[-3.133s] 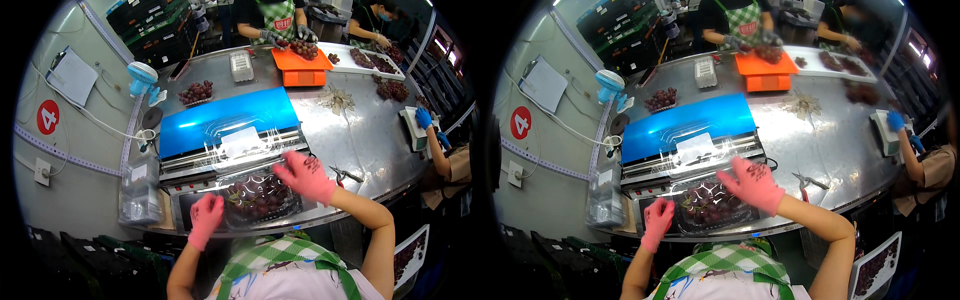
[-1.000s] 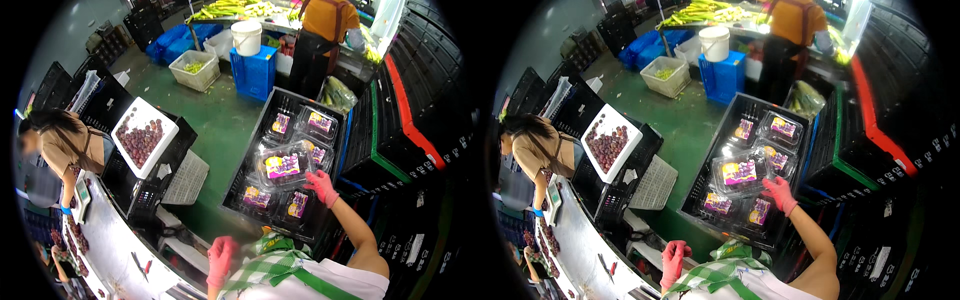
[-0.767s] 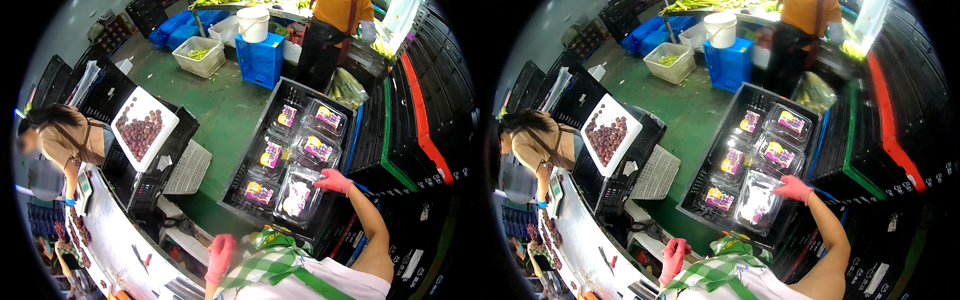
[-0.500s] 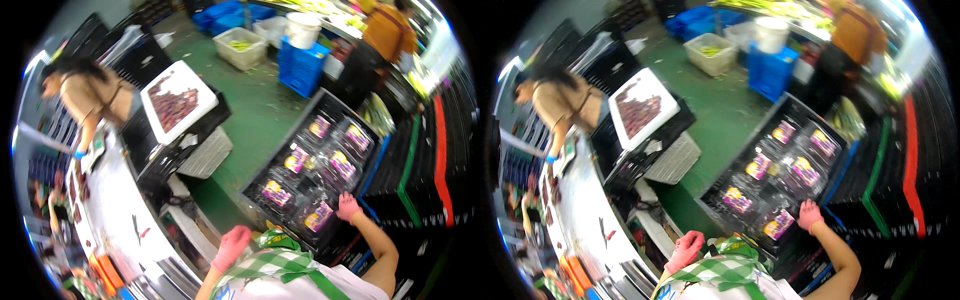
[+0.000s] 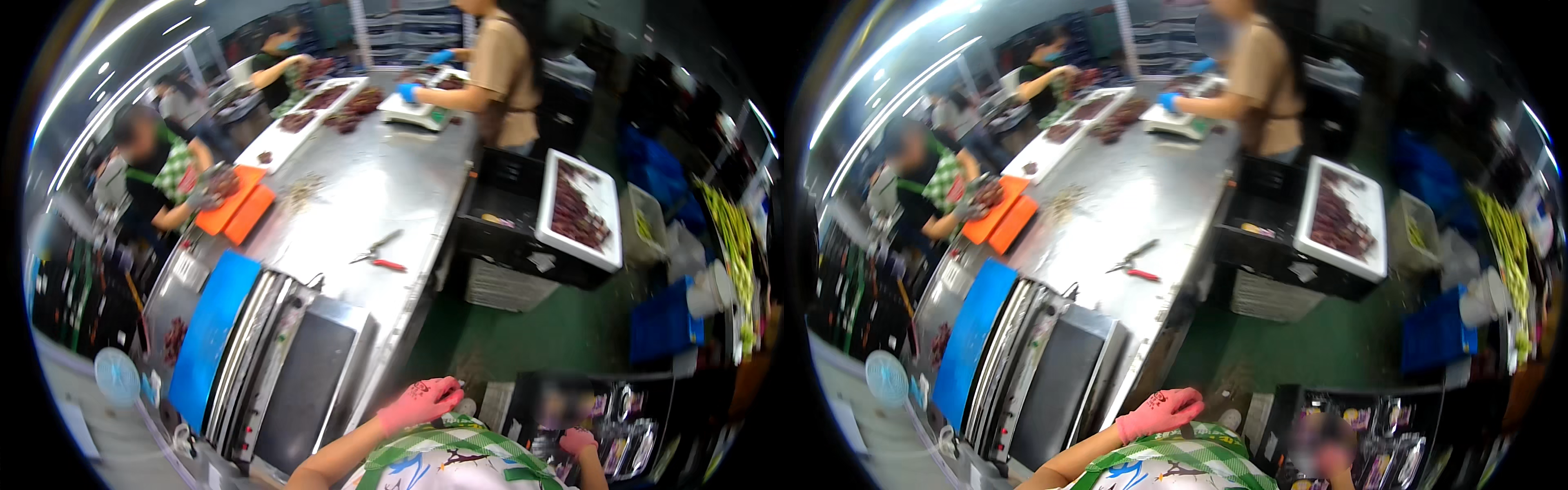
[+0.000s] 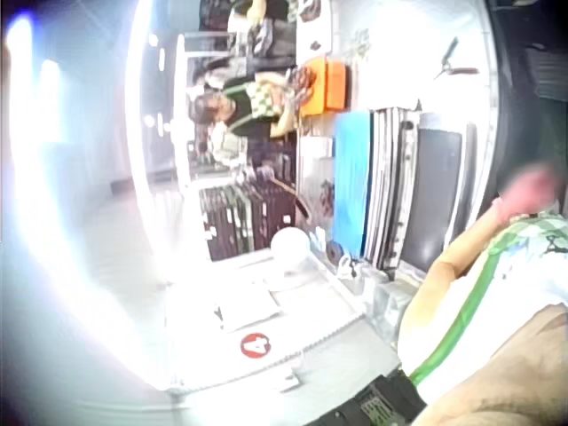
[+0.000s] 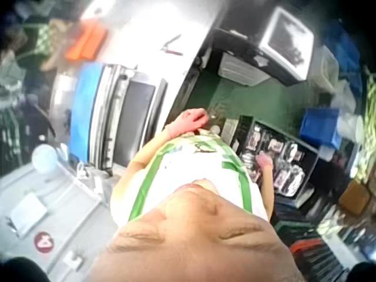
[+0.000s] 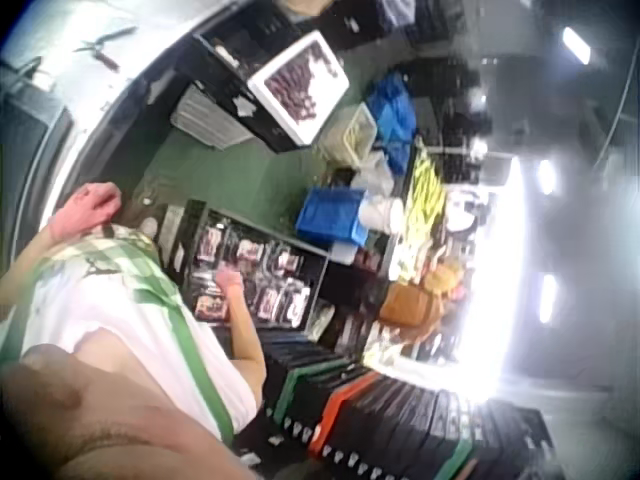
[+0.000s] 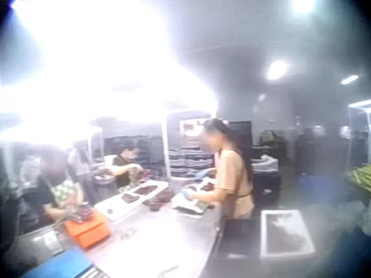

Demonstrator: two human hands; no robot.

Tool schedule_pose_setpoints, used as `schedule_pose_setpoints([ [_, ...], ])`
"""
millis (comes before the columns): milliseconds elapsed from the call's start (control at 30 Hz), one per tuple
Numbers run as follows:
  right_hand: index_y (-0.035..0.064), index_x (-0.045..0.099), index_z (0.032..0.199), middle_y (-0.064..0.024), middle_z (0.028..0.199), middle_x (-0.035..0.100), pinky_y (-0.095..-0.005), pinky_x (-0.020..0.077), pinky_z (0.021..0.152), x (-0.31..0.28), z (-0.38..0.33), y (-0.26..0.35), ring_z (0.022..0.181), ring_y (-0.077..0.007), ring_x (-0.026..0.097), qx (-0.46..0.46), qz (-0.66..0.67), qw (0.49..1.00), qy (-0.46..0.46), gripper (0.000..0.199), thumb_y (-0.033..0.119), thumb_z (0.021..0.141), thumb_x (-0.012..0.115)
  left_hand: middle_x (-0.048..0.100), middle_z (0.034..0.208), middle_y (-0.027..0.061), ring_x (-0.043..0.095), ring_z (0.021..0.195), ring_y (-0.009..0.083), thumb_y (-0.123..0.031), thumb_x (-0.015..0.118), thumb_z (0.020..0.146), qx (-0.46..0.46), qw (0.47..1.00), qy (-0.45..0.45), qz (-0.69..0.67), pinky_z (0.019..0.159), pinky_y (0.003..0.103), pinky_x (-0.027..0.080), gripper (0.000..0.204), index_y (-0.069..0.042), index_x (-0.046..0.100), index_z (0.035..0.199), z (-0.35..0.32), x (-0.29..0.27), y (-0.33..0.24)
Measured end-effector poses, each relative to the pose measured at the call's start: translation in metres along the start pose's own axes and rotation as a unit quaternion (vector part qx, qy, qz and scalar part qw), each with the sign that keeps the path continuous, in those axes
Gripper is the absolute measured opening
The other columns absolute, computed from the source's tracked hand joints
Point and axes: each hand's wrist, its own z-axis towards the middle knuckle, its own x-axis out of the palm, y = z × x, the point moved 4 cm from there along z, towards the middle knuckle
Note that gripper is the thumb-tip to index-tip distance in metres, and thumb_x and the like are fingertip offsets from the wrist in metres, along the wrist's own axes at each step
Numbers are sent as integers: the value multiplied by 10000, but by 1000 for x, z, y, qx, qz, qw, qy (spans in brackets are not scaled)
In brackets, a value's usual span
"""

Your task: The person places grapes into a plastic container, wraps the container in plastic film using a manual dispenser, and sets the finished package into a crate.

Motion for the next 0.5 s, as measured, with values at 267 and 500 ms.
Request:
schedule_pose_setpoints([
  [267,111,618,845,-76,847,589,-346,493,663,-126,7,195,801,-230,578,-520,-273,739,-329,137,173,812,501,563,772,54,530,700,119,-242,509,894,-27,983,-137,-119,647,273,446,243,-29,553,1002,-75,-78,45],
  [500,82,533,1019,-12,873,535,-246,460,708,-173,111,310,768,-129,517,-413,-631,263,-601,183,207,926,436,582,832,41,513,742,89,-197,536,889,-10,932,-338,-130,691,246,443,236,-6,571,1022,-127,-131,63],
])
